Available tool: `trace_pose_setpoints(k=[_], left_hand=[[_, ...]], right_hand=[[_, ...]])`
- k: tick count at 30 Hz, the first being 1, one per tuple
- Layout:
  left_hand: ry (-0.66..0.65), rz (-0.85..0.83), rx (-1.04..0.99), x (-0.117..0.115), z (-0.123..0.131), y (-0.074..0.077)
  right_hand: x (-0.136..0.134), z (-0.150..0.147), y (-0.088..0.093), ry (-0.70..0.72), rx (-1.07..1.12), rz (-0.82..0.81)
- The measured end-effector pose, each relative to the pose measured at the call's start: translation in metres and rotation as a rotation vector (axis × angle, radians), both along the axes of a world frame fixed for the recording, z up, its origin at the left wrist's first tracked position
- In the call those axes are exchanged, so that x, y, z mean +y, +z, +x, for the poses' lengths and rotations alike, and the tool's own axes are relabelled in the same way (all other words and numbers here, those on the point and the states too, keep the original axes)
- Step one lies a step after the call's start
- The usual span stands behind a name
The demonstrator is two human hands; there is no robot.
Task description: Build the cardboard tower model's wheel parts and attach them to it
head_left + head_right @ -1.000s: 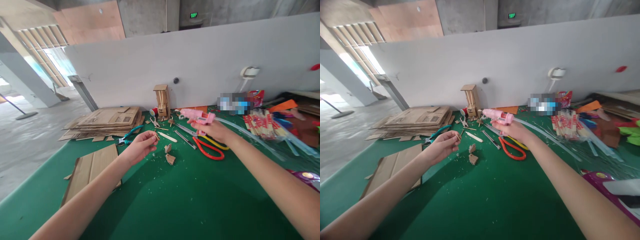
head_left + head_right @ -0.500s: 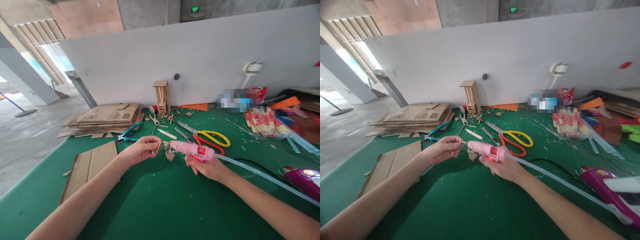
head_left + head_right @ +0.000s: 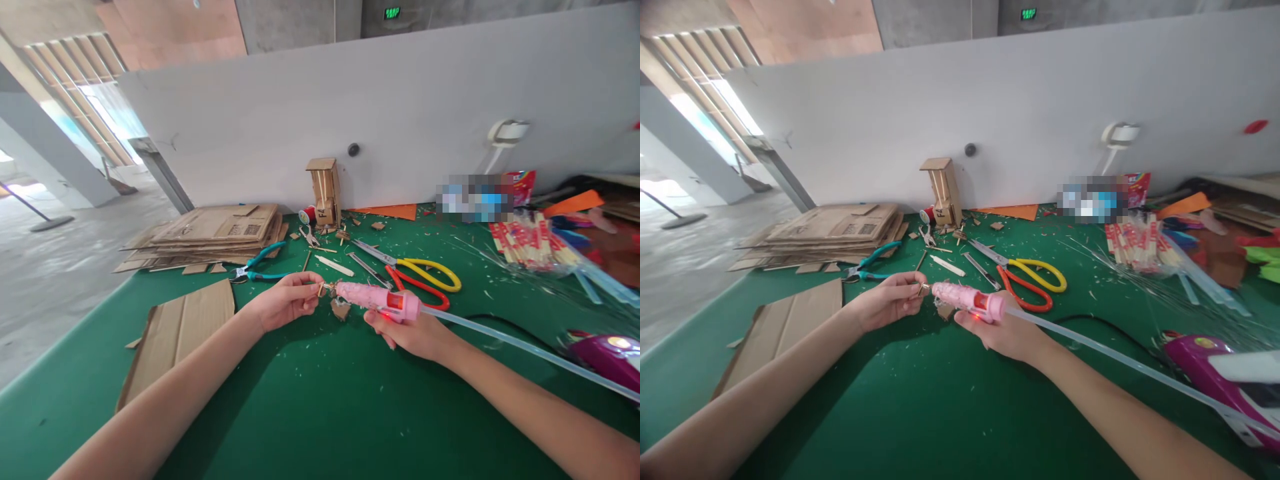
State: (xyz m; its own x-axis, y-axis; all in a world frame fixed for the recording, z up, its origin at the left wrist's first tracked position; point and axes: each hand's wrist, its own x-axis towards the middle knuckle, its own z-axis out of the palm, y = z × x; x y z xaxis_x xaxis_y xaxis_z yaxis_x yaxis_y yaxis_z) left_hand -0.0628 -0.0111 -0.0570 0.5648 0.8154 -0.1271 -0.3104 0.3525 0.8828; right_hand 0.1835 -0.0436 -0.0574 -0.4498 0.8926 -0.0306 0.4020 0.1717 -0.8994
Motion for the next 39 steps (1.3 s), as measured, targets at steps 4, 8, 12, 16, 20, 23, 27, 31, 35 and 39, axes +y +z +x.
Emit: trace_pose_setpoints(k=[4, 8, 12, 16, 20, 23, 27, 31, 35, 39], left_hand=[[0.002, -0.001, -0.01, 0.0005, -0.0001, -0.002], [-0.005, 0.004, -0.012, 0.0011, -0.0008, -0.0025], [0.011, 0.004, -0.007, 0.0019, -0.0003, -0.0023], [0.03, -0.005, -0.005, 0.0016, 0.0012, -0.0017], [0.034, -0.006, -0.01, 0.0005, 0.0017, -0.0007], [0.032, 0.012, -0.014, 0.0005, 0.0012, -0.0006], [0.026, 0.004, -0.01, 0.0008, 0.0008, -0.0014], [0.029, 0.007, -0.001, 0.0008, 0.0015, -0.0018], [0.034, 0.01, 0.007, 0.0012, 0.0017, -0.0022], [0.027, 0.023, 0.005, 0.0017, 0.0011, -0.0035]], right_hand=[[0.0001, 0.0006, -0.0028, -0.007, -0.001, -0.005], [-0.0004, 0.0013, -0.0037, -0.013, -0.006, -0.007], [-0.0011, 0.0007, -0.0005, -0.005, -0.019, 0.03], [-0.0024, 0.0006, 0.0023, 0.039, -0.016, 0.072], [-0.0027, 0.0018, 0.0002, 0.046, -0.022, 0.085], [-0.0025, 0.0027, -0.0011, 0.073, -0.036, 0.088], [-0.0021, 0.0021, 0.0003, 0.039, -0.021, 0.061], [-0.0019, 0.0002, 0.0014, 0.008, -0.016, 0.027], [-0.0014, -0.0002, 0.0, 0.038, -0.02, 0.058], [-0.0003, 0.0009, -0.0011, 0.074, -0.028, 0.075]])
